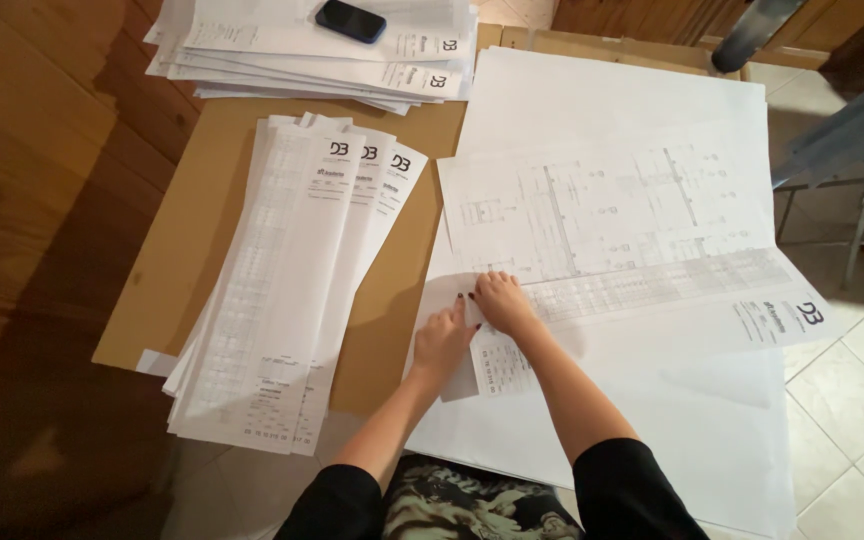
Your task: Folding large architectural drawings or blueprints on a table
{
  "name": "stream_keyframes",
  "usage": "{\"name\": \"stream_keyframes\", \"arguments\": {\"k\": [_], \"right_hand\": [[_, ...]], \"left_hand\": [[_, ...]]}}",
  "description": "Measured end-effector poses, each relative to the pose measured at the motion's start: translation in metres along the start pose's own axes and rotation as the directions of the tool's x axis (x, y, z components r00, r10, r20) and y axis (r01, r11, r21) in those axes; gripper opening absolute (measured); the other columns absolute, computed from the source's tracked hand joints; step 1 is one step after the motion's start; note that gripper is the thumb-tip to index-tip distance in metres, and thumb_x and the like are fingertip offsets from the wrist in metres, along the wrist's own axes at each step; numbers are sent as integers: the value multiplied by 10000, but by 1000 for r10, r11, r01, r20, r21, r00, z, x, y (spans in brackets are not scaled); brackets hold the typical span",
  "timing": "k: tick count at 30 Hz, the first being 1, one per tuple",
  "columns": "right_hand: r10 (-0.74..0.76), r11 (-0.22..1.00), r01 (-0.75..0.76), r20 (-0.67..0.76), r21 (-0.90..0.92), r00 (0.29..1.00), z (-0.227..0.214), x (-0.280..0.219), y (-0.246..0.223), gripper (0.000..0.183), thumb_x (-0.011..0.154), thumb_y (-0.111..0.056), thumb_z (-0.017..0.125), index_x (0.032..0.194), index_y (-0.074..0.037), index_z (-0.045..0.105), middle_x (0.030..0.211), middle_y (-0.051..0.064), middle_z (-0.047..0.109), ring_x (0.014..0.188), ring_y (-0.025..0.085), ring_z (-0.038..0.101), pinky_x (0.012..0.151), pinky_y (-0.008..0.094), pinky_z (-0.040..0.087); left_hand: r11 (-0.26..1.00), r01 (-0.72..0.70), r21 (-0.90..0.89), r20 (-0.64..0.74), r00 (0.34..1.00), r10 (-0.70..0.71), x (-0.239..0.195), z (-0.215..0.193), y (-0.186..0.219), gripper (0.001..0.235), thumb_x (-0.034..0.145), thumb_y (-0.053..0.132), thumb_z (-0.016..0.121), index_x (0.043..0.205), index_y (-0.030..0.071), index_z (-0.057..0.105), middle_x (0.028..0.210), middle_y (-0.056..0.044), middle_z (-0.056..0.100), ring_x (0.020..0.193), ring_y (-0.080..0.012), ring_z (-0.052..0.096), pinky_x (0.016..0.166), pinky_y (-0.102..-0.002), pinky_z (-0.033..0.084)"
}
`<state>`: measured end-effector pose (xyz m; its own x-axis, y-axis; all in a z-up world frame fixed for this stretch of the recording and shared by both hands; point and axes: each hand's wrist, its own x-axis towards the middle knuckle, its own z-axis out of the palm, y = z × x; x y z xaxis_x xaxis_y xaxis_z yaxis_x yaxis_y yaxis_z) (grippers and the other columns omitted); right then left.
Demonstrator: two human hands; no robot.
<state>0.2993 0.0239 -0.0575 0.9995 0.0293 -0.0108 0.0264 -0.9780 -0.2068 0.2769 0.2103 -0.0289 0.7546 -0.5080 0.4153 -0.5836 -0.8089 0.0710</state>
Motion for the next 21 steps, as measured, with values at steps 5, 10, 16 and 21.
{"name": "stream_keyframes", "arguments": {"k": [5, 10, 16, 21], "right_hand": [[-51, 996, 43, -112, -81, 992, 17, 2, 7, 229, 940, -378, 597, 942, -150, 585, 899, 76, 628, 959, 294, 651, 857, 424, 515], [-6, 991, -16, -161, -134, 987, 0, -8, -10, 225, 929, -374, 591, 971, -154, 582, 976, 77, 580, 1041, 304, 557, 958, 457, 409], [153, 980, -179, -255, -82, 955, -49, -67, -64, 385, 974, -364, 600, 1296, -164, 527, 1395, 132, 460, 1407, 360, 366, 1181, 653, 203], [214, 976, -218, -134, -13, 967, -59, -151, -101, 533, 1004, -315, 524, 1499, -148, 416, 1575, 230, 361, 1501, 398, 291, 1177, 696, 160]], "left_hand": [[999, -7, 33, 74, 997, 5, 0, 7, -2, 608, 892, 562, 629, 1369, 185, 631, 720, 10, 571, 656, -174, 656, 488, -349, 596], [994, -84, 64, 95, 993, 77, -2, 57, -11, 457, 919, 394, 607, 1299, 148, 669, 671, 6, 593, 606, -185, 663, 468, -358, 575], [983, -180, 42, 25, 983, 180, 6, 57, -8, 221, 912, 180, 589, 1007, 55, 744, 600, -4, 615, 520, -178, 661, 398, -307, 526], [975, -221, 0, 66, 973, 221, 6, 66, -4, 335, 910, 86, 550, 1156, -97, 685, 645, -88, 668, 546, -215, 689, 435, -334, 551]]}}
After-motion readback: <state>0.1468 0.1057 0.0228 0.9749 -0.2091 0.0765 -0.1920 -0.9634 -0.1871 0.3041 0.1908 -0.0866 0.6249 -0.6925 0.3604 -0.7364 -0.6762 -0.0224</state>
